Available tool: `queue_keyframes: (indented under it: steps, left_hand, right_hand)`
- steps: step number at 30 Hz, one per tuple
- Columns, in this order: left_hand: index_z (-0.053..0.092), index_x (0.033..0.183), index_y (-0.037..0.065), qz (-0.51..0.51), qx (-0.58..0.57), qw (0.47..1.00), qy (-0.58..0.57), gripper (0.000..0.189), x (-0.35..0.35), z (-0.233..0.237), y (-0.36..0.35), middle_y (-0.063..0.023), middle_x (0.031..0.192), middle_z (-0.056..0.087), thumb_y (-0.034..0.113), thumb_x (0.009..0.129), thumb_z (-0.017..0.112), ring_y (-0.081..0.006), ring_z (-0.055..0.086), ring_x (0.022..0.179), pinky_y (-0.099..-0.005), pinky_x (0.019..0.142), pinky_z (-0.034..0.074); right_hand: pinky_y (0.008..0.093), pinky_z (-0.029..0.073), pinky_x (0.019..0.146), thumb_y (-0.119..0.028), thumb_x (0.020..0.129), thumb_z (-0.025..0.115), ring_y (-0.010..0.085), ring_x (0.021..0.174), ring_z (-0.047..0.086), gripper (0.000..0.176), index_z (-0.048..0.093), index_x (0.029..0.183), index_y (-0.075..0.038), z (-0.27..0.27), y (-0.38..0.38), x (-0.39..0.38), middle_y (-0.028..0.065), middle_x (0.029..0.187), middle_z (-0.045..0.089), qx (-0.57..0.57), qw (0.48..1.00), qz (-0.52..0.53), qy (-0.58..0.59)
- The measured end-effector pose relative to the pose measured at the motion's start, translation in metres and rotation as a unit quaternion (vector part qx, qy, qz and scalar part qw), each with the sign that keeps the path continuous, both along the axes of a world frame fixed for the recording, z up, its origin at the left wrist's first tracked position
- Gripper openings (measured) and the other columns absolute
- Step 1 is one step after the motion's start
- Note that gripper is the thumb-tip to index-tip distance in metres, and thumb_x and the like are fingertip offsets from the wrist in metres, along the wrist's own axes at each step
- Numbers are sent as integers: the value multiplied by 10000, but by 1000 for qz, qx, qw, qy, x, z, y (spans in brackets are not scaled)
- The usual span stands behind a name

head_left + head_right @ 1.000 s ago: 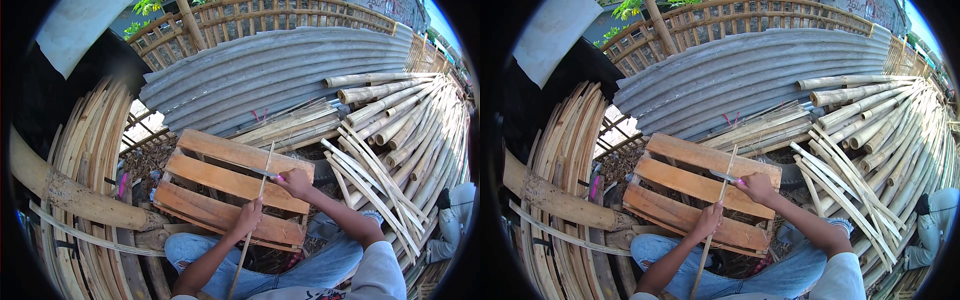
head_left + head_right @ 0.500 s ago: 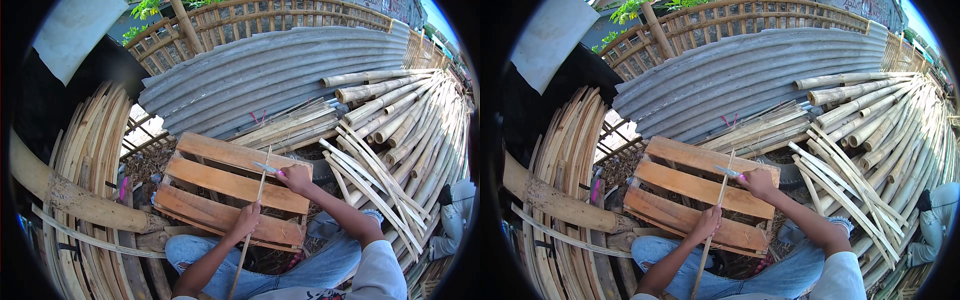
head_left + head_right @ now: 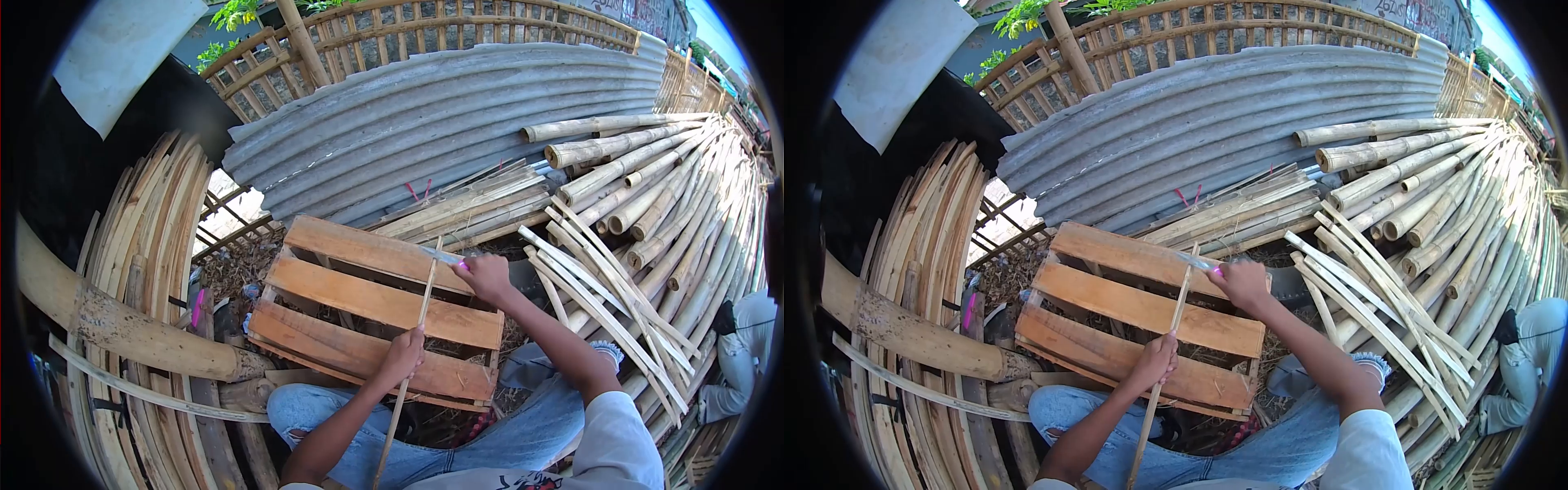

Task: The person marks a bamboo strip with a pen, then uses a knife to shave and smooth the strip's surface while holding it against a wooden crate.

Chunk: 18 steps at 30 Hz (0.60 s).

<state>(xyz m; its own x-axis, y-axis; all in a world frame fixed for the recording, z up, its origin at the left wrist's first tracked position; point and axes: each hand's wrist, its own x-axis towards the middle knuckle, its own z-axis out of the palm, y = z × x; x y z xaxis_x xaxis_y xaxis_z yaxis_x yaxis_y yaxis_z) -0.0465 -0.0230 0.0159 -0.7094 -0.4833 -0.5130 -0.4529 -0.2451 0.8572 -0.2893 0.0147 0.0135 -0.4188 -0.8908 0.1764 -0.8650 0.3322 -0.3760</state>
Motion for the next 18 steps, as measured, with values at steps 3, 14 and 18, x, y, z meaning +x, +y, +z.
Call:
queue_keyframes:
  steps: [3,14,18]
  left_hand:
    - [367,757,92,-2,53,999,8,454,-3,2,4,-3,484,346,468,987,258,-90,327,320,-241,300,304]
    - [365,760,92,-5,21,1000,10,444,0,3,2,6,486,332,451,993,248,-86,306,322,-237,302,296]
    - [362,759,96,-5,25,999,34,448,-8,11,-3,8,480,324,454,994,231,-81,294,321,-226,300,281]
  right_hand:
    - [442,468,552,-543,869,445,329,606,621,535,669,667,-102,0,-4,-9,164,593,599,38,999,13,-16]
    - [452,473,561,-533,859,455,358,630,621,535,674,667,-85,-7,2,-5,184,607,602,12,997,71,-32]
    - [462,475,581,-569,860,442,371,657,624,577,682,692,-72,-37,-5,-73,200,625,603,64,988,-137,-23]
